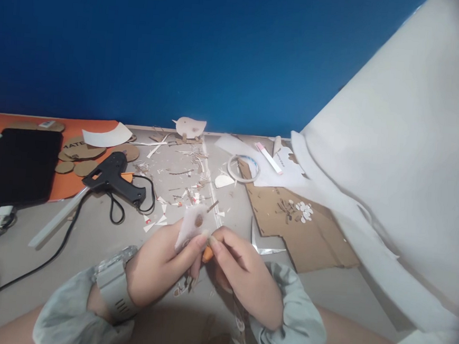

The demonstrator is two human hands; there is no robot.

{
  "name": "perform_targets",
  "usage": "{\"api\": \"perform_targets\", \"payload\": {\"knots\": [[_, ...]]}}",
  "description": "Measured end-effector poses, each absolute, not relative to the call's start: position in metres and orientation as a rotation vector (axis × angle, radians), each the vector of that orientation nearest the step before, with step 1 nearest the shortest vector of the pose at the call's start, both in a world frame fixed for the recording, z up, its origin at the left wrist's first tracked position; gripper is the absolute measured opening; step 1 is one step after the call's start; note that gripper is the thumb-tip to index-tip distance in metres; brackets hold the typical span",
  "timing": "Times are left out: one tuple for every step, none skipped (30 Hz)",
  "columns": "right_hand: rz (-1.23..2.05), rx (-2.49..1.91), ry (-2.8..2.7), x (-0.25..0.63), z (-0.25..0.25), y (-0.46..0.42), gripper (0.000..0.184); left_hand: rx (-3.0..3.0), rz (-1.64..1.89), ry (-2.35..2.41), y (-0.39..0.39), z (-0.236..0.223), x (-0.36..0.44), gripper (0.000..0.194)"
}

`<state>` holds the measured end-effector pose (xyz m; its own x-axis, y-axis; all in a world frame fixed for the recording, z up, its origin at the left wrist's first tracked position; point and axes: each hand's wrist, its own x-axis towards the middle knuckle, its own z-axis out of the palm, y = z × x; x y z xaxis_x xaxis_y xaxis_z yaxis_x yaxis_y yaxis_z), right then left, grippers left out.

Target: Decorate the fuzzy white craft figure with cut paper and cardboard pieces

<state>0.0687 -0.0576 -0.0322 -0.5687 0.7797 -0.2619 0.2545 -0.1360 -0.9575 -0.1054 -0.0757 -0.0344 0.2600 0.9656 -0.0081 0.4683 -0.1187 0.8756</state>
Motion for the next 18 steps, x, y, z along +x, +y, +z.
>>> {"api": "perform_targets", "payload": {"knots": [[1.749,-1.153,-1.741,0.0692,-0.0323,-0.0573,0.031,1.735,0.774,1.331,-0.0759,-0.0346,-0.1055,0.040],[1.747,-1.154,-1.745,0.0695,-0.0323,-0.0572,0.031,1.743,0.776,1.339,-0.0760,-0.0348,-0.1057,0.039],[1.747,-1.155,-1.746,0.0696,-0.0323,-0.0573,0.031,1.746,0.777,1.346,-0.0761,-0.0351,-0.1057,0.039],[1.746,-1.156,-1.745,0.0694,-0.0322,-0.0576,0.031,1.745,0.779,1.350,-0.0761,-0.0352,-0.1057,0.040],[1.745,-1.159,-1.740,0.0691,-0.0321,-0.0580,0.031,1.739,0.778,1.352,-0.0761,-0.0352,-0.1056,0.041],[1.744,-1.159,-1.732,0.0686,-0.0319,-0.0585,0.030,1.723,0.777,1.350,-0.0760,-0.0350,-0.1054,0.042],[1.743,-1.158,-1.722,0.0681,-0.0316,-0.0590,0.030,1.702,0.778,1.338,-0.0760,-0.0345,-0.1050,0.044],[1.746,-1.155,-1.709,0.0677,-0.0313,-0.0593,0.030,1.678,0.776,1.320,-0.0760,-0.0339,-0.1046,0.045],[1.749,-1.150,-1.697,0.0673,-0.0309,-0.0595,0.030,1.653,0.773,1.299,-0.0759,-0.0332,-0.1041,0.046],[1.754,-1.146,-1.688,0.0671,-0.0304,-0.0596,0.031,1.629,0.775,1.281,-0.0760,-0.0326,-0.1036,0.046],[1.758,-1.144,-1.686,0.0670,-0.0301,-0.0595,0.031,1.611,0.779,1.267,-0.0760,-0.0320,-0.1031,0.047],[1.761,-1.144,-1.691,0.0671,-0.0298,-0.0593,0.031,1.602,0.786,1.253,-0.0761,-0.0317,-0.1029,0.046],[1.759,-1.146,-1.702,0.0672,-0.0296,-0.0591,0.031,1.598,0.792,1.244,-0.0762,-0.0316,-0.1028,0.046],[1.755,-1.148,-1.714,0.0674,-0.0296,-0.0589,0.031,1.594,0.800,1.234,-0.0763,-0.0316,-0.1030,0.046],[1.751,-1.152,-1.722,0.0675,-0.0298,-0.0589,0.031,1.591,0.806,1.221,-0.0765,-0.0318,-0.1034,0.046],[1.748,-1.154,-1.720,0.0675,-0.0300,-0.0589,0.031,1.589,0.814,1.212,-0.0768,-0.0321,-0.1038,0.046],[1.745,-1.155,-1.712,0.0675,-0.0303,-0.0591,0.031,1.587,0.819,1.206,-0.0771,-0.0324,-0.1043,0.047],[1.744,-1.154,-1.701,0.0674,-0.0306,-0.0593,0.030,1.586,0.818,1.205,-0.0774,-0.0326,-0.1047,0.047]]}}
